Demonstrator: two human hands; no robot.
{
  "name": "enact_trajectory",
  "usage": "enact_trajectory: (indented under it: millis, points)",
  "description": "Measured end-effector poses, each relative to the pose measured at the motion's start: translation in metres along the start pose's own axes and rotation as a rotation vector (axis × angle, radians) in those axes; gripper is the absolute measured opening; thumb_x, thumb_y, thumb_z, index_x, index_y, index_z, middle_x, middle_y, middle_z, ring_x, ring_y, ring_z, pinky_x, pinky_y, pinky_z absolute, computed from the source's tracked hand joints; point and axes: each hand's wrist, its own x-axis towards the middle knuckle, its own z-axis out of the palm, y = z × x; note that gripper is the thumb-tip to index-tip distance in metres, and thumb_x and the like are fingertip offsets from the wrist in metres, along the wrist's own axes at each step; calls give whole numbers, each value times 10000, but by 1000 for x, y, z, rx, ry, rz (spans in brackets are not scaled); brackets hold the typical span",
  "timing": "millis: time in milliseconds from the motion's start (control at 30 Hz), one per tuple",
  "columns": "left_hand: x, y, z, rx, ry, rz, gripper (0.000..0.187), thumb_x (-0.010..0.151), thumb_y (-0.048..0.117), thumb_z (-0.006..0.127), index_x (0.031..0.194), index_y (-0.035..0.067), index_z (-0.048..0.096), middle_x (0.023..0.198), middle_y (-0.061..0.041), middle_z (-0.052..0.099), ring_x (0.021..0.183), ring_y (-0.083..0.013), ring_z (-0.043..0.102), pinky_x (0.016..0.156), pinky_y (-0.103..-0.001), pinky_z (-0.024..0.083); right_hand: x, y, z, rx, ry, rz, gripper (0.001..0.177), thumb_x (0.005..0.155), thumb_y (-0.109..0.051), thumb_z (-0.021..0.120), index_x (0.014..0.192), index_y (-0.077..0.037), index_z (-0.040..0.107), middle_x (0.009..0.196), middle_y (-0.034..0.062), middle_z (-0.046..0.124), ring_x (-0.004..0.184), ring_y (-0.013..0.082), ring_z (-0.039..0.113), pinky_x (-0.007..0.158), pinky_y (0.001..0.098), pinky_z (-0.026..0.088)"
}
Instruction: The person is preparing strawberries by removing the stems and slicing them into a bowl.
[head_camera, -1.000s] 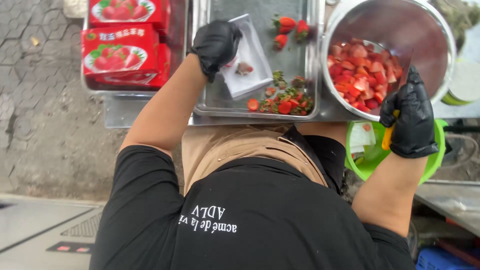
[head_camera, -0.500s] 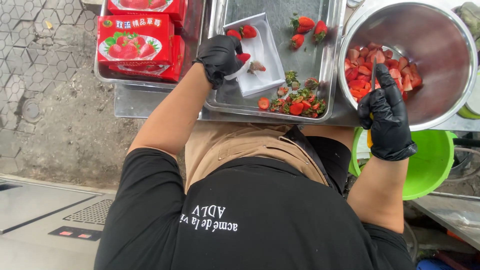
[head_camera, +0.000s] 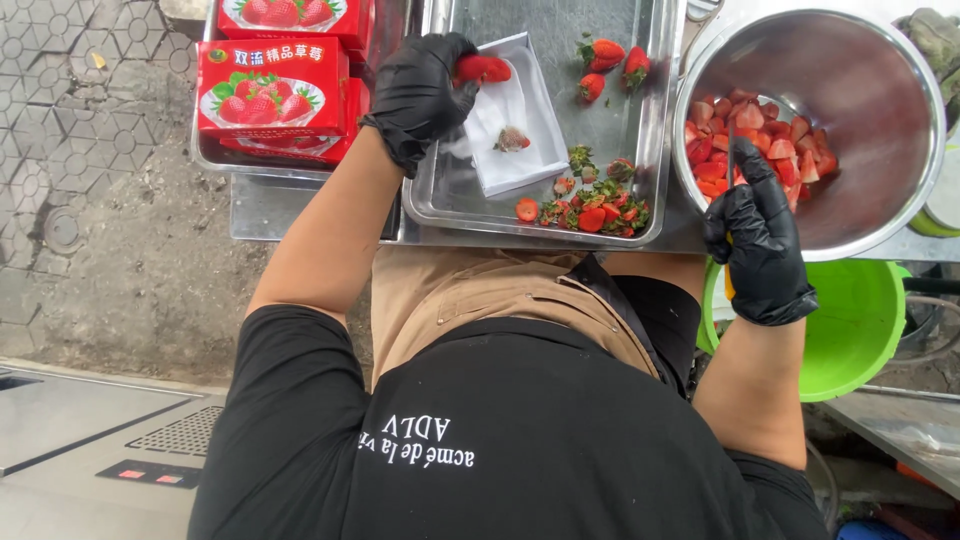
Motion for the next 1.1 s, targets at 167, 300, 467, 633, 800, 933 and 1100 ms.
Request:
enact_trajectory:
  millis: [167,300,467,633,800,933,1100]
  points:
    - [5,16,12,-433,103,92,387,953,235,872,1253,114,660,1165,-96,698,1100,-241,707,924,-347,580,2,3,42,77,-41,-12,539,1155,-241,476,1670,-113,381,816,-16,545,653,64,452,584,231,363]
    - [-4,81,13,-1299,-74,-247,475,999,214,769,1441,149,608,1225,-3,650,1042,-113,559,902,-263,467,1,2,85,141,-139,-17,559,1132,-236,471,1655,-94,330,776,-28,529,629,59,446,564,228,371]
    - [-29,121,57,-2017,-183,-464,522,1022,143,688,1510,107,506,1324,-4,623,1050,-124,609,861,-252,487,2,4,106,158,-209,-128,592,1152,-217,478,1685,-69,266,743,-31,468,648,61,406,608,222,360]
    - [-39,144,57,-1958,-122,-360,490,1048,68,657,1514,80,505,1343,-30,626,1107,-108,619,949,-285,533,4,3,102,261,-237,-147,665,1157,-198,495,1713,-76,150,796,-31,467,717,73,414,675,235,380]
    - [-44,152,53,-1831,-67,-249,470,1045,7,667,1498,13,542,1519,-85,586,1238,-131,625,1084,-304,520,5,4,97,256,-251,-126,636,1154,-199,486,1704,-80,190,765,-55,455,686,57,409,647,223,385]
    - [-46,153,58,-1758,-43,-285,467,1019,-35,670,1471,-23,550,1542,-118,573,1270,-176,634,1099,-349,540,5,16,95,104,-181,-140,570,1172,-152,482,1700,-94,276,828,-59,465,745,47,417,703,219,411]
    - [-47,158,60,-1749,-9,-290,486,988,-76,683,1457,-19,567,1505,-127,594,1297,-172,628,1121,-341,539,11,25,104,222,-126,-131,506,1158,-120,511,1643,-98,366,866,-72,461,756,16,409,697,184,385]
